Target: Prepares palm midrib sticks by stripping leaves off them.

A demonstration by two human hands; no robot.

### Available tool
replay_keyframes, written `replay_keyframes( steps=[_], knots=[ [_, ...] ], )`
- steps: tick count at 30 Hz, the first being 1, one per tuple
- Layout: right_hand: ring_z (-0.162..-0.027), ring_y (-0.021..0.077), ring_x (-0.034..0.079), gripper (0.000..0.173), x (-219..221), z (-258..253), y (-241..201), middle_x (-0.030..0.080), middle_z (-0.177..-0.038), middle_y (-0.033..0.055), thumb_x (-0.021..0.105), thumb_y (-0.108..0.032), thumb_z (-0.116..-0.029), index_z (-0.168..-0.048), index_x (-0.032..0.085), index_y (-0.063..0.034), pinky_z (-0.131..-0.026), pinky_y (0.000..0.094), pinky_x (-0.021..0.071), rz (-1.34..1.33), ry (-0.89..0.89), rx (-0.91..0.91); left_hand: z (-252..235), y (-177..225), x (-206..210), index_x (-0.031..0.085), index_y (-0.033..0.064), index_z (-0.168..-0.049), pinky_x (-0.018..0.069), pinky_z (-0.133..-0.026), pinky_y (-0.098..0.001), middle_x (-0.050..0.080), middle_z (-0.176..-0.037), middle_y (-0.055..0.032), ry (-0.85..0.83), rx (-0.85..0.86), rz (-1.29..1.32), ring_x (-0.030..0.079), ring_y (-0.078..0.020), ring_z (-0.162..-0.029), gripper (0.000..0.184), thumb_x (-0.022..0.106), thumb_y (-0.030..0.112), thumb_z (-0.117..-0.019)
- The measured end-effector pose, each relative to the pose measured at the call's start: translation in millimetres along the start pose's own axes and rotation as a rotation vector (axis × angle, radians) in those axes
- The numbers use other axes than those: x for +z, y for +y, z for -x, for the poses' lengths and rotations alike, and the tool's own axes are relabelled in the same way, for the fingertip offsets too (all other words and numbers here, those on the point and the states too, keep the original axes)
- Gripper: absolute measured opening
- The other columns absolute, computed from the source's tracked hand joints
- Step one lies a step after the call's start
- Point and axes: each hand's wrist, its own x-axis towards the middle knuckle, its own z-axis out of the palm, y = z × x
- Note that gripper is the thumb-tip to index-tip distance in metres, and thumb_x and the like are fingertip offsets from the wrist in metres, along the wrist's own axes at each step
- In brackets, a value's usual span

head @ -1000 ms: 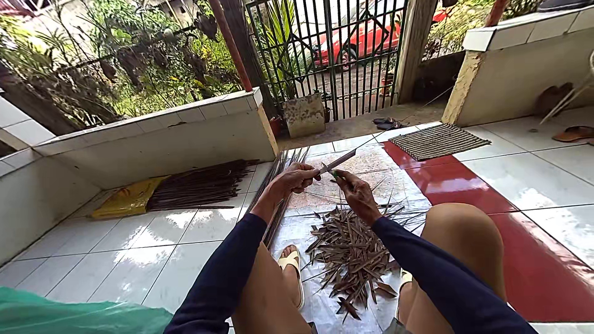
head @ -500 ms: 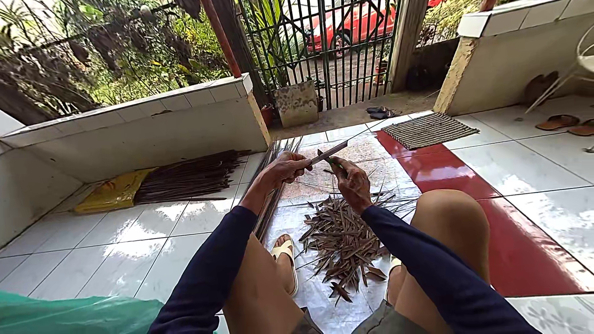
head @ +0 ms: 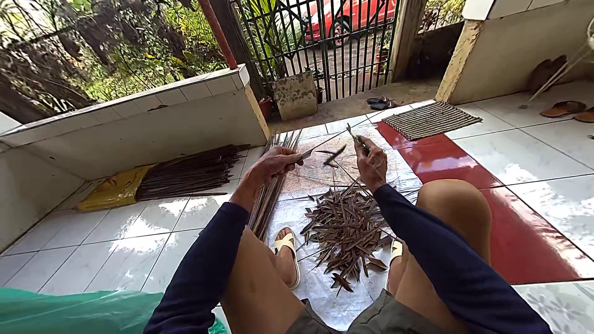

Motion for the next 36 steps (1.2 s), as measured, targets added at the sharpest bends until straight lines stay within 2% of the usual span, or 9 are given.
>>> replay_keyframes(
  steps=[4, 9, 12, 16, 20, 23, 27, 31, 36],
  knots=[
    [-0.073, 0.0226, 0.063, 0.036, 4, 12, -5, 0.071, -0.094, 0.0083, 0.050, -0.037, -0.1084, -0.134, 0.068, -0.0199, -0.071, 0.0482, 0.0519, -0.126, -0.048, -0.128, 3, -4, -6, 0.071, 0.0062, -0.105, 0.0295, -0.037, -0.0184, 0.045, -0.060, 0.0026, -0.027, 0.061, 0.037, 0.034, -0.0044, -0.041, 0.027, 0.057, 0.030, -0.1068],
    [-0.082, 0.0116, 0.066, 0.032, 20, 32, -17, 0.074, -0.107, 0.0004, 0.055, -0.036, -0.1070, -0.134, 0.069, -0.0239, -0.077, 0.0374, 0.0557, -0.228, -0.206, -0.260, 1, 0, 4, 0.074, 0.0090, -0.104, 0.0299, -0.037, -0.0191, 0.045, -0.060, 0.0032, -0.042, 0.117, -0.082, 0.033, -0.0042, -0.041, 0.023, 0.065, 0.031, -0.1024],
    [-0.089, 0.0116, 0.068, 0.033, 27, 34, -14, 0.074, -0.109, -0.0008, 0.053, -0.038, -0.1074, -0.135, 0.068, -0.0268, -0.083, 0.0401, 0.0567, -0.212, -0.259, -0.270, 1, 4, 14, 0.074, 0.0080, -0.106, 0.0310, -0.037, -0.0201, 0.048, -0.058, 0.0008, -0.045, 0.110, -0.117, 0.035, -0.0053, -0.040, 0.022, 0.071, 0.029, -0.0986],
    [-0.088, 0.0120, 0.068, 0.034, 27, 35, -13, 0.074, -0.106, -0.0010, 0.053, -0.039, -0.1072, -0.135, 0.068, -0.0270, -0.083, 0.0410, 0.0560, -0.186, -0.276, -0.279, -1, 2, 17, 0.073, 0.0074, -0.107, 0.0355, -0.037, -0.0208, 0.046, -0.060, 0.0017, -0.100, 0.137, -0.131, 0.037, -0.0059, -0.041, 0.026, 0.059, 0.029, -0.1060],
    [-0.094, 0.0159, 0.069, 0.035, 21, 37, -18, 0.073, -0.110, 0.0009, 0.052, -0.038, -0.1078, -0.136, 0.068, -0.0259, -0.085, 0.0456, 0.0560, -0.099, -0.226, -0.270, -2, 1, 20, 0.073, 0.0075, -0.107, 0.0374, -0.039, -0.0217, 0.048, -0.062, 0.0010, -0.102, 0.162, -0.173, 0.040, -0.0072, -0.042, 0.026, 0.059, 0.029, -0.1062],
    [-0.095, 0.0179, 0.069, 0.035, 19, 40, -23, 0.073, -0.110, 0.0019, 0.052, -0.038, -0.1079, -0.137, 0.068, -0.0264, -0.082, 0.0463, 0.0559, -0.032, -0.174, -0.252, -2, 3, 24, 0.073, 0.0067, -0.103, 0.0384, -0.040, -0.0227, 0.049, -0.061, -0.0005, -0.074, 0.196, -0.237, 0.042, -0.0085, -0.043, 0.027, 0.059, 0.030, -0.1060],
    [-0.088, 0.0222, 0.068, 0.035, 16, 37, -22, 0.071, -0.104, 0.0049, 0.052, -0.039, -0.1078, -0.137, 0.068, -0.0254, -0.076, 0.0495, 0.0547, 0.001, -0.116, -0.227, -2, 3, 25, 0.072, 0.0065, -0.097, 0.0384, -0.040, -0.0247, 0.050, -0.060, -0.0029, -0.053, 0.270, -0.382, 0.044, -0.0106, -0.042, 0.032, 0.057, 0.033, -0.1071],
    [-0.096, 0.0188, 0.069, 0.036, 14, 26, -16, 0.074, -0.110, 0.0023, 0.051, -0.043, -0.1070, -0.134, 0.069, -0.0282, -0.085, 0.0485, 0.0551, -0.057, -0.118, -0.169, -1, 3, 22, 0.074, 0.0095, -0.101, 0.0362, -0.040, -0.0247, 0.050, -0.060, -0.0018, -0.056, 0.289, -0.426, 0.042, -0.0100, -0.043, 0.032, 0.056, 0.035, -0.1072],
    [-0.084, 0.0196, 0.067, 0.035, 7, 8, -10, 0.074, -0.101, 0.0040, 0.052, -0.041, -0.1072, -0.132, 0.070, -0.0260, -0.078, 0.0472, 0.0536, -0.088, -0.088, -0.124, -2, 0, 18, 0.076, 0.0108, -0.102, 0.0342, -0.042, -0.0247, 0.050, -0.060, -0.0008, -0.048, 0.342, -0.455, 0.041, -0.0089, -0.045, 0.029, 0.057, 0.033, -0.1069]
  ],
)
